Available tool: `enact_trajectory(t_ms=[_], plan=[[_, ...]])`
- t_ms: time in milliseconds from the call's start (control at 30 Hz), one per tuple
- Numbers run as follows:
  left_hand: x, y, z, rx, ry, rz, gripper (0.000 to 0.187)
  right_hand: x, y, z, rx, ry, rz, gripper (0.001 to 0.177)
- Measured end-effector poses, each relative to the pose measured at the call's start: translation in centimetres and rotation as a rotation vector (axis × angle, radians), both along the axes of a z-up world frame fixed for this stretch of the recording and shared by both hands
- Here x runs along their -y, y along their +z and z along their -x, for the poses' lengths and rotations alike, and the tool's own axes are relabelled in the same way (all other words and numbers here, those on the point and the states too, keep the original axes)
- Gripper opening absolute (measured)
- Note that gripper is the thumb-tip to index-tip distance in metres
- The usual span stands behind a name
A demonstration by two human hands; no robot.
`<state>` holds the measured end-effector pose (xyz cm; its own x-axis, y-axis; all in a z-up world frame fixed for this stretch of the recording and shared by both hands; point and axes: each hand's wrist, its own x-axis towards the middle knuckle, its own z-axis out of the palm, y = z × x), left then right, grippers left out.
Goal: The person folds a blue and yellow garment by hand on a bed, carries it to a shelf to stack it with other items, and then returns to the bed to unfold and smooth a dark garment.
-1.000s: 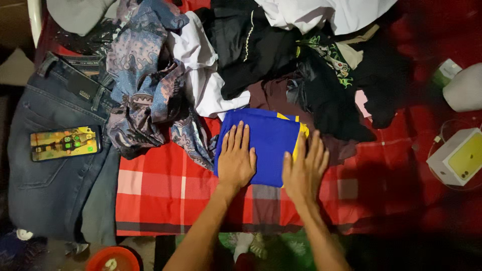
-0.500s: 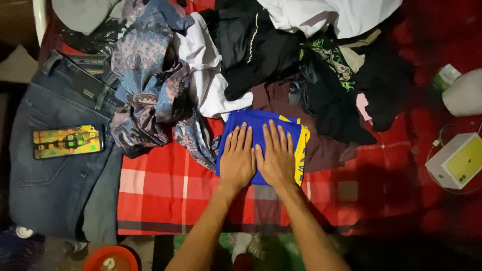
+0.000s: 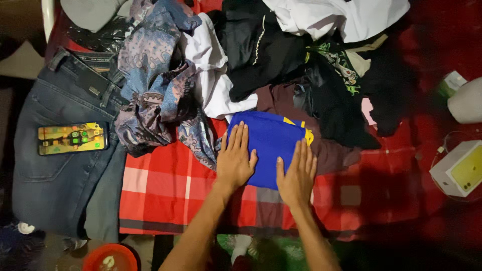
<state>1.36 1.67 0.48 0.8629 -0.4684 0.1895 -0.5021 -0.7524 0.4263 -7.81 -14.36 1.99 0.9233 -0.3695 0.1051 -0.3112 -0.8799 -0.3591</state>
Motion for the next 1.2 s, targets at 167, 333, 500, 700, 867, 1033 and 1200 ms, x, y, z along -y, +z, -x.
enact_trajectory(t_ms=[167,333,500,700,867,1033,1200], plan=[[2.4,-1.3,-1.0,0.046,-0.067,-0.179,0.069,-0.4,1.0,0.0,-0.055,0.079,0.113,0.062],[3.3,-2.8,-1.1,0.140,-0.238,-0.082,0.057,-0.9,-0.2,-3.4,0.056,0.331,0.040,0.061],[2.1,-2.4,-1.8,-0.039,-0.209,0.034,0.067,0.1,-1.1,-5.1,-0.004,0.322,0.078,0.057],[2.3,-1.5,-2.3,-0.075,-0.151,-0.025,0.081,1.8,-1.7,-5.7,0.039,0.157,0.132,0.060],[2.4,-1.2,-2.0,-0.075,-0.056,-0.022,0.084,3.7,-2.0,-5.3,-0.012,0.051,0.118,0.058],[2.2,-0.8,-1.1,-0.057,0.080,-0.015,0.086,3.2,-1.2,-4.5,0.039,0.003,0.116,0.056],[1.6,-0.7,-0.7,-0.055,0.083,0.034,0.080,-0.1,-0.4,-4.8,0.075,0.205,0.172,0.054]])
